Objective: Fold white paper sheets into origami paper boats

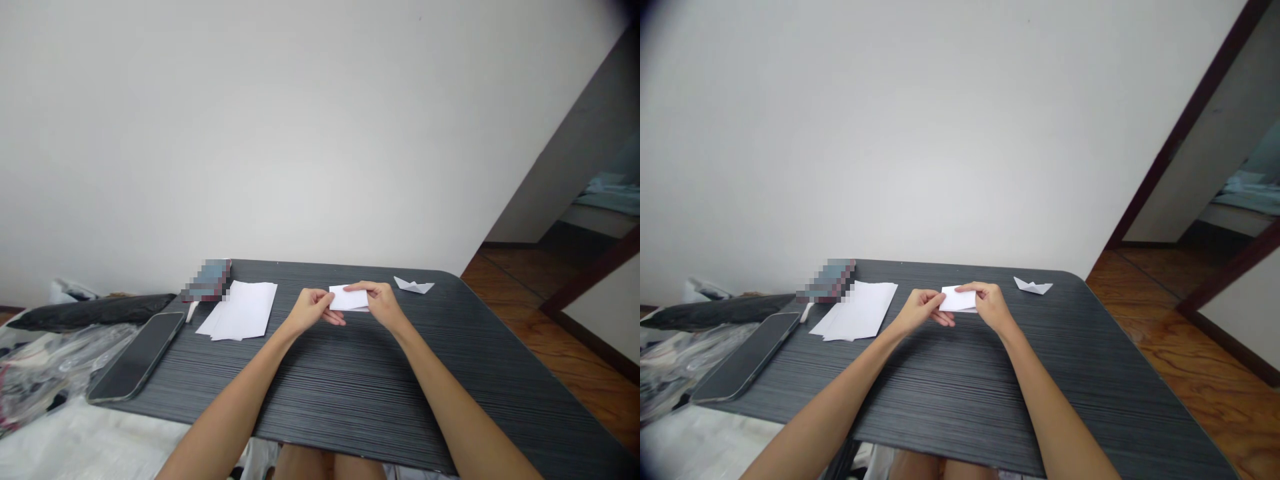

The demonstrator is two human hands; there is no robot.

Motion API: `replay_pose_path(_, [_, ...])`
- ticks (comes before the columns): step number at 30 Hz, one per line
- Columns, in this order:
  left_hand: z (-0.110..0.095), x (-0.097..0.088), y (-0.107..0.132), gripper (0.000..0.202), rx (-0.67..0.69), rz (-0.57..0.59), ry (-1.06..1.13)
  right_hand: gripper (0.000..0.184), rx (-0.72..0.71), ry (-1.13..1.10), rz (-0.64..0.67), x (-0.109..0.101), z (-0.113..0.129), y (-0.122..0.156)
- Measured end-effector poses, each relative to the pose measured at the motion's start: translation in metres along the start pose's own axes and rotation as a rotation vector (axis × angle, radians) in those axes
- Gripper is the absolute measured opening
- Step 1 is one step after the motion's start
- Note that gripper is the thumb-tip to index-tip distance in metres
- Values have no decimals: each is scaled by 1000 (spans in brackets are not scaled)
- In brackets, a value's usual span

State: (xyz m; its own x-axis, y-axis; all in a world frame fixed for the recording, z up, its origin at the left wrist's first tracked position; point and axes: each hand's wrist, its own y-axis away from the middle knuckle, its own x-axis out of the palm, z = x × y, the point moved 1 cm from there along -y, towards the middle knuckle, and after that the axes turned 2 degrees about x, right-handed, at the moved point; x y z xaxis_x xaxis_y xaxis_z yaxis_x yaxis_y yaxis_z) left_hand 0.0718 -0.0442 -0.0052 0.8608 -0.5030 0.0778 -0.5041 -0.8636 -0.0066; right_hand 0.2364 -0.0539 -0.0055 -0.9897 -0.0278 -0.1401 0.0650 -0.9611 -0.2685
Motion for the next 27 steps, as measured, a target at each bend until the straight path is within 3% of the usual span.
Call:
replay_pose_path(12, [-1,1,3,32,29,14,56,27,-49,-43,48,-1,3,1])
replay_pose_path(18, [-2,-1,2,32,43,35,12,31,-128,82,121,-9,4,-1])
replay_pose_path(24, [0,0,6,36,107,187,-146,30,-115,122,6,-27,17,-2])
replay_pose_path(27, [3,3,9,37,121,268,-251,25,-68,260,143,-19,24,2])
